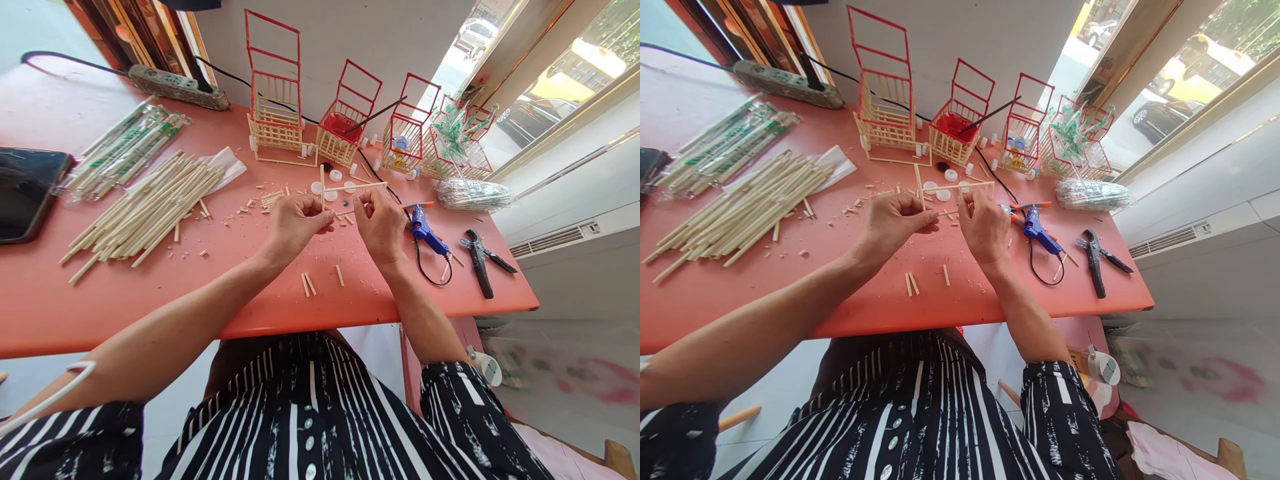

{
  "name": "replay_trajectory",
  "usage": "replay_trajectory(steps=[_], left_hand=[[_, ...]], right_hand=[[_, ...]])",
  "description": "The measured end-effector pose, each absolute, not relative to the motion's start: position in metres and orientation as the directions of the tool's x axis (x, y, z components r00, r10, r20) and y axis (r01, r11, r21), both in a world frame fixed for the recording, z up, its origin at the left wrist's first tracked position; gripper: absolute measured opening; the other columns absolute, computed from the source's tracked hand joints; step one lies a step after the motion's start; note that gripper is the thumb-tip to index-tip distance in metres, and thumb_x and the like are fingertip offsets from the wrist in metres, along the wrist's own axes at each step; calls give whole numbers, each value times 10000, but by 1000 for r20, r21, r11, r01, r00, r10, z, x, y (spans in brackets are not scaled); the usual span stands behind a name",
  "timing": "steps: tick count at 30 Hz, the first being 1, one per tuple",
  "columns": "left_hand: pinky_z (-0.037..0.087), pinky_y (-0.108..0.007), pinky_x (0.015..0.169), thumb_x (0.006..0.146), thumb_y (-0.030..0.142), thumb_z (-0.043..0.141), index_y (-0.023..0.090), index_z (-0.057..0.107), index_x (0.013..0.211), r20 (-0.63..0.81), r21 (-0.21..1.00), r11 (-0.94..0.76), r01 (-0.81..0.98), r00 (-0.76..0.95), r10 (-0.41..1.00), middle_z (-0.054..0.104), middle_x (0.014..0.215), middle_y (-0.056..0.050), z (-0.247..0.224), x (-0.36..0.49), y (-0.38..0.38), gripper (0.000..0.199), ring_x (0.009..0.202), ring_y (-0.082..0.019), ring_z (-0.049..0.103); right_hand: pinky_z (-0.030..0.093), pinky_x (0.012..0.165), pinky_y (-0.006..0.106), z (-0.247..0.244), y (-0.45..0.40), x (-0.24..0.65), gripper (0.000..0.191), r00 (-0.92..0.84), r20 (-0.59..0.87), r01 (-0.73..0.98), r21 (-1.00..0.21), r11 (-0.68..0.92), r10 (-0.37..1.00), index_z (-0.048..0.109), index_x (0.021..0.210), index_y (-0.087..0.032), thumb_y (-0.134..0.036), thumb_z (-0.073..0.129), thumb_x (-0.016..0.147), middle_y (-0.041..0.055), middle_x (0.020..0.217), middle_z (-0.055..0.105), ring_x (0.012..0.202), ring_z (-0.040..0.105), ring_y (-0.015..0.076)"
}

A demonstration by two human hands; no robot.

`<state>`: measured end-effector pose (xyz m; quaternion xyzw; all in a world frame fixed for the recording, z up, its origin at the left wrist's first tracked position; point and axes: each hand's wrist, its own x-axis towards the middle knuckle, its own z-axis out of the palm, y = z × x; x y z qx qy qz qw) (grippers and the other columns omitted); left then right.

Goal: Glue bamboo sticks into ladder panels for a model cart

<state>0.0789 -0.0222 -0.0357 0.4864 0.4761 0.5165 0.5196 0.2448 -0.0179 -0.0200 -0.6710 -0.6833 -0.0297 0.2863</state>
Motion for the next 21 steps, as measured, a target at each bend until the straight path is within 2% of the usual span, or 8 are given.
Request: replay_trajectory(steps=[8,21], left_hand=[[615,-245,625,760,149,798,151,680,667,-20,996,21,-83,3,1000,727,627,-22,-34,80,-24,150,597,-157,746],[624,-257,634,766,160,782,159,669,654,16,996,-15,-92,14,1000,723,619,-14,-38,79,-23,160,603,-161,747]], right_hand=[[306,665,296,-20,-18,245,200,47,457,925,-354,134,888,605,817,-217,-306,578,993,-18,691,603,670,526,160],[303,662,295,-19,-18,244,229,47,465,924,-356,138,884,565,756,-219,-285,580,975,-20,659,567,661,500,158]])
